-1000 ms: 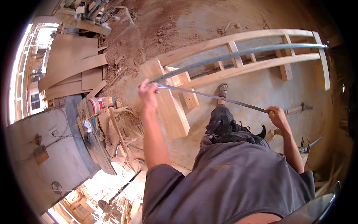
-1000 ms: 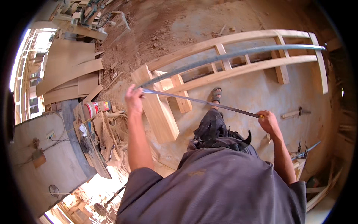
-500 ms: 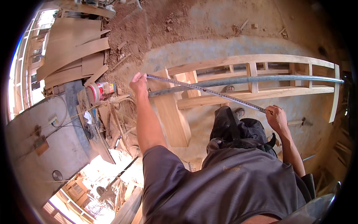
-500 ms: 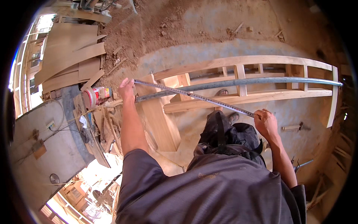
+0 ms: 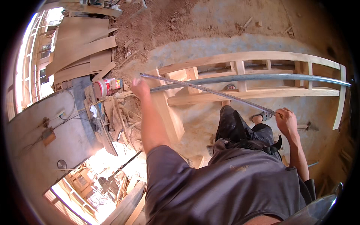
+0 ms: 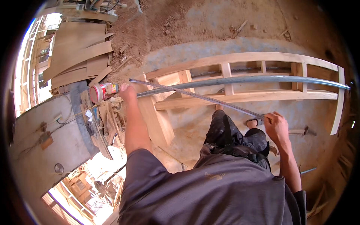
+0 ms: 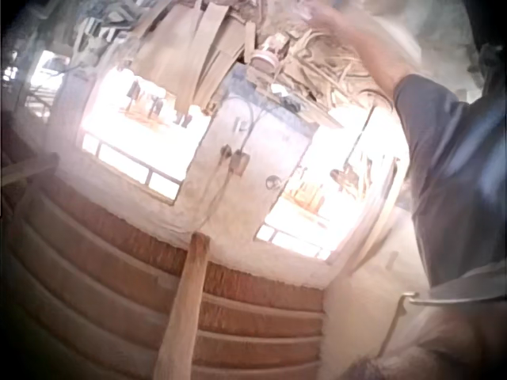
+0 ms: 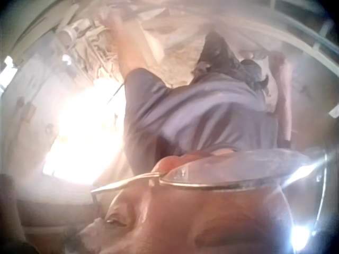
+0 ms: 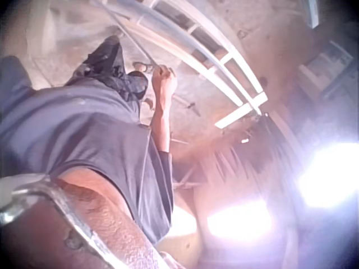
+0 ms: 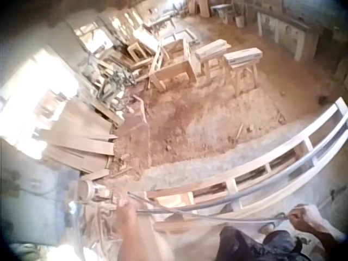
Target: The person assembles wooden furniture components by measuring the wood with a tape measure and striking it with a hammer to secure joints.
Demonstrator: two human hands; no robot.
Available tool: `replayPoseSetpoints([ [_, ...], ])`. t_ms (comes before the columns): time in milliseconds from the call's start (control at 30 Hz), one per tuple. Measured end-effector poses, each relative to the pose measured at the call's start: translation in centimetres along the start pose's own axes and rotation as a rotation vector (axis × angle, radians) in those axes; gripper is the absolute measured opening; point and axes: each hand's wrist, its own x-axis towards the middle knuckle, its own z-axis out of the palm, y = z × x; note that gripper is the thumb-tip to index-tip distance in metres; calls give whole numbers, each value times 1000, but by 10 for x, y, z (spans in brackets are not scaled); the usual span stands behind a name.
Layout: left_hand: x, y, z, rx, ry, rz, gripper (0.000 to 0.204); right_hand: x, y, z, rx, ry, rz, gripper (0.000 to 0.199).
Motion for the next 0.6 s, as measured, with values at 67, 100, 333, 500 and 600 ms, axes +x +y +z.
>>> replayPoseSetpoints([
  [67,-43,6,2,196,94,94,40,-19,55,-19,27,73,-31,12],
  [100,-67,14,10,314,120,145,40,-29,78,-33,15,82,-28,11],
  [333,-291,-58,-51,739,-122,-2,39,-79,253,-114,-54,173,-82,9],
  [500,-452,-81,-31,898,-667,64,37,-113,368,-167,-158,164,87,16],
  [600,-542,-59,-8,583,-1100,-293,32,-137,443,-183,-141,162,170,16],
])
